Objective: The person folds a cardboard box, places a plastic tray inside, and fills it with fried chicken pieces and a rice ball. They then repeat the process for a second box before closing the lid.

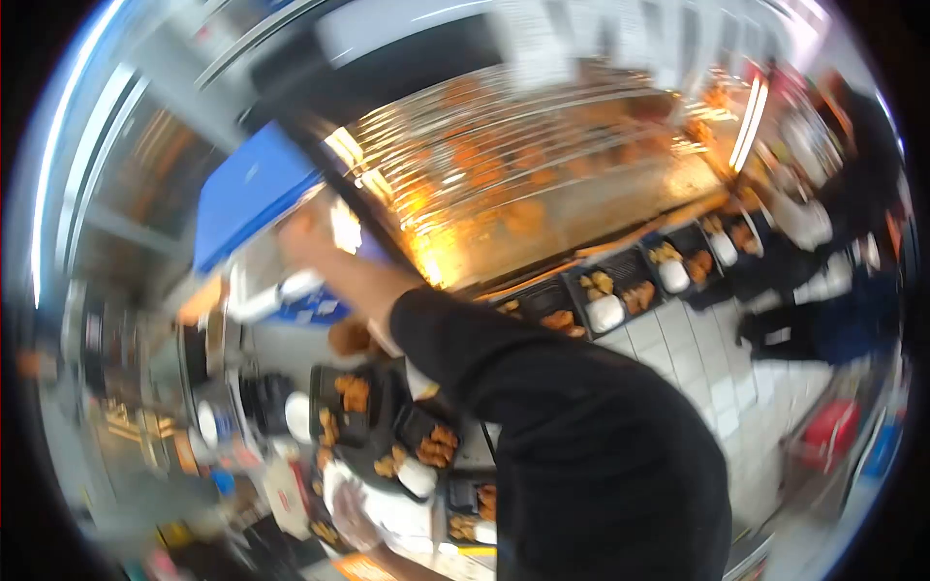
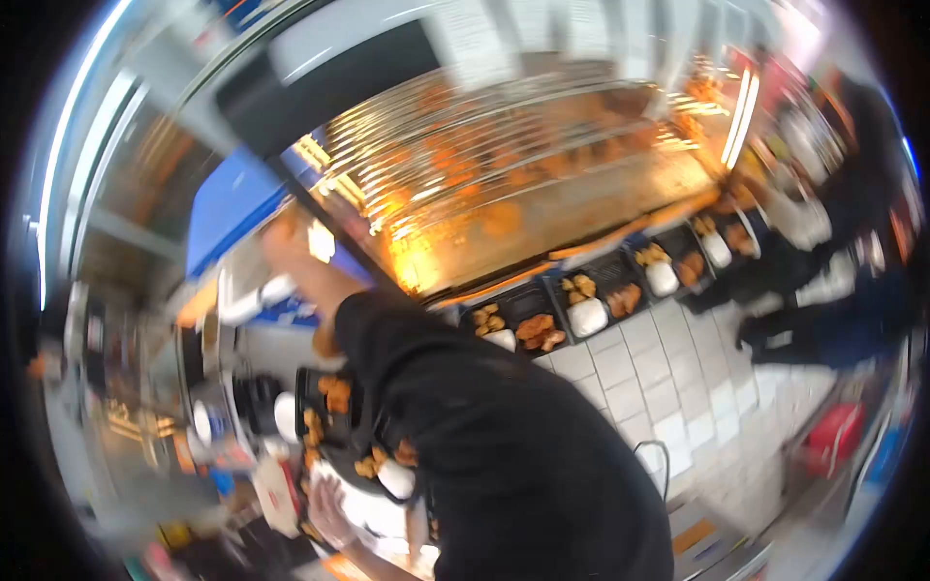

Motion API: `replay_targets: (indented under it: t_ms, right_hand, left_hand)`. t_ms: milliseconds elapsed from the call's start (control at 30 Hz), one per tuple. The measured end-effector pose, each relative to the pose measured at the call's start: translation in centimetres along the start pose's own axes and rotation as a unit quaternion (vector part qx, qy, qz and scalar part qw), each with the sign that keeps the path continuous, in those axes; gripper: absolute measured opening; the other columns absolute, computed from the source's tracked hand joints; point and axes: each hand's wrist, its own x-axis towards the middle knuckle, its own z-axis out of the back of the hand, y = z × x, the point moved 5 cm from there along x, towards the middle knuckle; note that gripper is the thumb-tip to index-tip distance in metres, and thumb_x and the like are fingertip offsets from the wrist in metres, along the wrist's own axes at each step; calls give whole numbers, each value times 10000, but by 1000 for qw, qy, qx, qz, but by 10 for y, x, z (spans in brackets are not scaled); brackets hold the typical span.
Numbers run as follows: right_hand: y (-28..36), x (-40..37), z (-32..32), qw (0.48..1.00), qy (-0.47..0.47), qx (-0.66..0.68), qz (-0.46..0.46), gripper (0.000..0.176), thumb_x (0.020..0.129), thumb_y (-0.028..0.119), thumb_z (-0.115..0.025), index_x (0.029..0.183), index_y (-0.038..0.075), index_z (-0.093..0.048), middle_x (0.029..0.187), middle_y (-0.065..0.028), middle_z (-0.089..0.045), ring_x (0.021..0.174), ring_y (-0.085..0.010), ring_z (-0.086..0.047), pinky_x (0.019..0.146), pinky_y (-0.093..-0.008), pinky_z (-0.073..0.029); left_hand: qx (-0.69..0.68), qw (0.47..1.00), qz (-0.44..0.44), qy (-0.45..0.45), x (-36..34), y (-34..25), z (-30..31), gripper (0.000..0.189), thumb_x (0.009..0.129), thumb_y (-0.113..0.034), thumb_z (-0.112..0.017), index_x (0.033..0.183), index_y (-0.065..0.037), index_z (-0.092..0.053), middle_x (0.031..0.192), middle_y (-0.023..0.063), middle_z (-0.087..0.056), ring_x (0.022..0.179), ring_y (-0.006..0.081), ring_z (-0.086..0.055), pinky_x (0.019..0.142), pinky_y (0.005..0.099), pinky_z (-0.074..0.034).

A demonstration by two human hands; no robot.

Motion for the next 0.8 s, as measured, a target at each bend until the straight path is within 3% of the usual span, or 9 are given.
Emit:
replay_targets:
  t_ms: [33, 133, 233, 300, 467, 567, 667, 700, 800]
  right_hand:
    - [22, 37, 6, 963, 206, -106, 139, 372, 890, 317, -611, 1153, 69, -699, 1218, -111, -670, 1075, -274, -643, 914, -455, -522]
    - [39, -1, 34, 450, 599, 13, 663, 403, 754, 223, -751, 1111, 43, -704, 1121, -109, -704, 1046, -285, -648, 907, -421, -511]
    - [78, -6, 39, 777, 550, -140, 274, 506, 813, 434, -678, 1194, 105, -636, 1136, -72, -639, 945, -233, -628, 794, -390, -517]
    - [111, -60, 56, 841, 509, -134, 127, 586, 852, 575, -630, 1250, 146, -590, 1147, -48, -596, 878, -199, -615, 718, -369, -521]
    - [101, -202, 113, 766, 612, -132, 145, 534, 848, 373, -748, 1251, 59, -593, 1000, -27, -660, 836, -94, -625, 588, -257, -466]
    - [19, -256, 133, 626, 694, -335, 116, 626, 784, 351, -823, 1243, 4, -576, 1038, -73, -672, 859, -134, -637, 659, -288, -505]
    - [-105, -278, 133, 491, 779, -346, 182, 615, 760, 324, -845, 1218, 22, -568, 1063, -109, -676, 897, -204, -655, 775, -329, -531]
    - [-121, -287, 138, 481, 767, -360, 224, 608, 750, 316, -851, 1204, 27, -565, 1069, -128, -677, 932, -221, -658, 816, -340, -524]
    - [-170, -304, 147, 489, 740, -299, 353, 504, 722, 121, -812, 1160, 53, -574, 1098, -166, -650, 979, -339, -655, 872, -426, -509]
  left_hand:
    - [-6, 1000, -3, -13, -9, -8, 2, 433, 1009, -247, -551, 1298, 74, -570, 1197, 194, -668, 1064, 273, -678, 870, 367, -563]
    - [-100, 993, 19, -57, -27, -14, 10, 471, 1008, -275, -566, 1337, 62, -538, 1236, 196, -653, 1082, 250, -668, 893, 327, -535]
    - [-109, 989, 10, -103, -42, -21, 14, 421, 997, -261, -587, 1265, 63, -583, 1159, 186, -687, 1038, 260, -688, 869, 335, -548]
    - [-118, 987, 6, -110, -51, -24, 18, 396, 1000, -253, -584, 1247, 57, -592, 1147, 178, -693, 1028, 257, -690, 864, 334, -549]
    - [-95, 990, 7, -106, -38, -25, 3, 386, 1007, -271, -578, 1235, 38, -615, 1119, 136, -707, 986, 212, -694, 824, 300, -546]
    - [-71, 993, 49, -80, 0, -1, -13, 404, 963, -305, -632, 1217, 9, -655, 1012, 111, -727, 922, 172, -693, 758, 283, -541]
    - [271, 956, 33, -104, 53, 28, -11, 329, 840, -304, -661, 1027, -42, -729, 906, 128, -733, 840, 241, -703, 751, 348, -547]
    - [417, 901, -48, -108, 66, 42, -15, 306, 799, -305, -654, 979, -78, -753, 906, 142, -736, 835, 307, -703, 781, 405, -550]
    - [330, 927, 121, -132, 106, 101, -14, 342, 767, -352, -664, 901, -48, -745, 880, 166, -729, 866, 321, -702, 785, 425, -548]
